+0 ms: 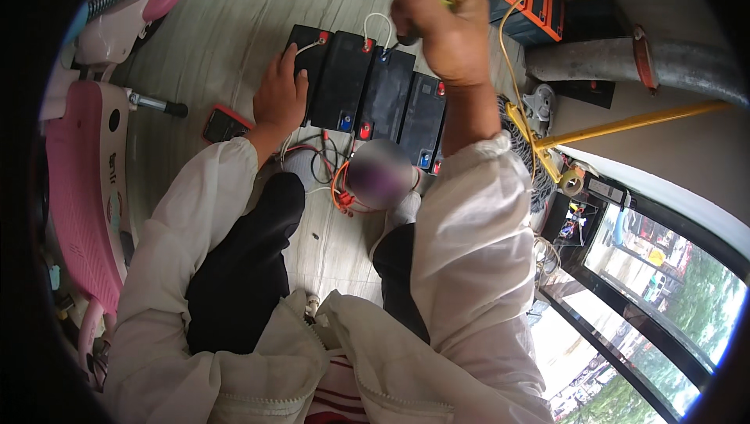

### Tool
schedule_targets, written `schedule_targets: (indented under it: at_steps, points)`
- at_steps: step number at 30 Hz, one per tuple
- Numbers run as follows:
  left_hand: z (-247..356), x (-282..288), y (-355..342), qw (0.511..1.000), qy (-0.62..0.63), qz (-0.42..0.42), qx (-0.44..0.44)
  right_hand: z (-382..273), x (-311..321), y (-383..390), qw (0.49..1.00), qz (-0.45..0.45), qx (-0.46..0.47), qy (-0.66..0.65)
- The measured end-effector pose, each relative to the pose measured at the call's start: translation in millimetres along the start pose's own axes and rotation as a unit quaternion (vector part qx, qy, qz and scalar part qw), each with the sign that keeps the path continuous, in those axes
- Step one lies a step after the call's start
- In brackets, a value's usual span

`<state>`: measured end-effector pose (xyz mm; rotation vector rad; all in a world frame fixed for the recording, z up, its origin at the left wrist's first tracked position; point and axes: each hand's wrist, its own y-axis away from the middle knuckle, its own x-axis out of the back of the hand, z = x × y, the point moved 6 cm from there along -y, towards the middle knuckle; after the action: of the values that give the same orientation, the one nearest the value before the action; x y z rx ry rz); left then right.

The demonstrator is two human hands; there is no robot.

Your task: The person sits on the floor and uses a screwdriver to tighten terminal screws on a series of connected black batteries. They repeatedly probe and adjust the terminals while holding wires in place.

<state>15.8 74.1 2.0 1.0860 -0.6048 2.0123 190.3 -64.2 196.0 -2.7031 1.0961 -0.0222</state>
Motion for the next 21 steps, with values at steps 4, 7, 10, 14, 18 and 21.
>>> schedule_targets:
  at_steps: [4,7,10,14,18,21]
  points:
    - [0,-3,-4,0.999,0.008,0.020,-0.025,10,-25,-18,0.990,-0.021,-0.013,0.136]
    - [-1,-3,-1,1.000,0.019,-0.014,-0.006,5,-16,-10,0.985,0.056,-0.018,0.163]
    - [2,-2,0,1.000,0.020,-0.008,0.003,-23,12,2,0.907,0.132,0.096,0.387]
    - [-3,-2,1,1.000,0.006,-0.002,0.009,-56,9,14,0.730,0.075,-0.010,0.679]
    - [-1,-5,-1,1.000,0.006,0.000,0.005,-59,9,18,0.789,-0.020,0.076,0.609]
    - [-4,-6,0,1.000,-0.002,0.008,0.001,-62,5,16,0.817,-0.061,0.103,0.564]
